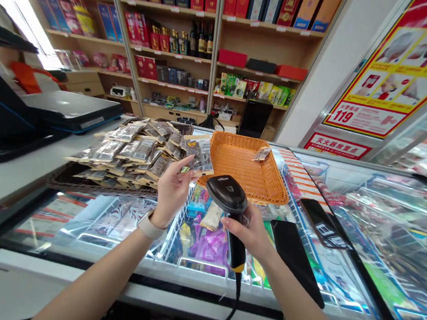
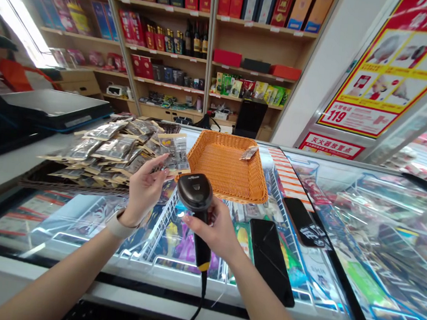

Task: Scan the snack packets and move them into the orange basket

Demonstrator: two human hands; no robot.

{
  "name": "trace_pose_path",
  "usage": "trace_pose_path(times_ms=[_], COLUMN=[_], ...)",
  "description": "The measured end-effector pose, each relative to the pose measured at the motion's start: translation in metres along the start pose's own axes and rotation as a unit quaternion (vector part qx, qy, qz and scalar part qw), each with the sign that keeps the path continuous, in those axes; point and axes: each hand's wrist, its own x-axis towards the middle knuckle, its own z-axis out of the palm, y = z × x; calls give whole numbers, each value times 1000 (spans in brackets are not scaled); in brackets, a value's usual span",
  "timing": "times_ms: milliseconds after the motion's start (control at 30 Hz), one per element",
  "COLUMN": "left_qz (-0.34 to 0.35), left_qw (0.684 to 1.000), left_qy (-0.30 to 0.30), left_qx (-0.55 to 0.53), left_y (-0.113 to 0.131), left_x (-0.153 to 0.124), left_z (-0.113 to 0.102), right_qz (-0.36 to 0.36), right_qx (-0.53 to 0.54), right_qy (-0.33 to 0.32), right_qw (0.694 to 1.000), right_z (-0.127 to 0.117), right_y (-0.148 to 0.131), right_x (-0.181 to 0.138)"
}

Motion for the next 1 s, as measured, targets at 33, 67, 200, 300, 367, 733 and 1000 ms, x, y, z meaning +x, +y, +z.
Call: trace_pose_path(times_ms=[33,67,200,300,367,733,1000], left_qz=[2,3,-1,-3,-5,-24,40], left_qw=[1000,1000,1000,1000,1000,1000,990], left_qy=[-2,-5,-11,-13,-14,6,124], left_qx=[-3,-8,-16,-20,-22,-19,57], left_y=[0,-1,0,2,3,4,47], left_x=[0,1,0,-1,-1,0,55], left_z=[0,0,0,0,0,-2,-42], right_qz=[-3,-6,-9,-4,-1,1,5], right_qx=[-1,-2,0,3,1,12,44], right_qy=[-2,-4,-4,0,4,12,-47], right_qw=[1000,1000,1000,1000,1000,1000,998], right_z=[0,0,0,0,0,1,1], right_y=[0,0,-1,-1,-2,0,5], right_x=[0,0,0,-1,-1,1,5])
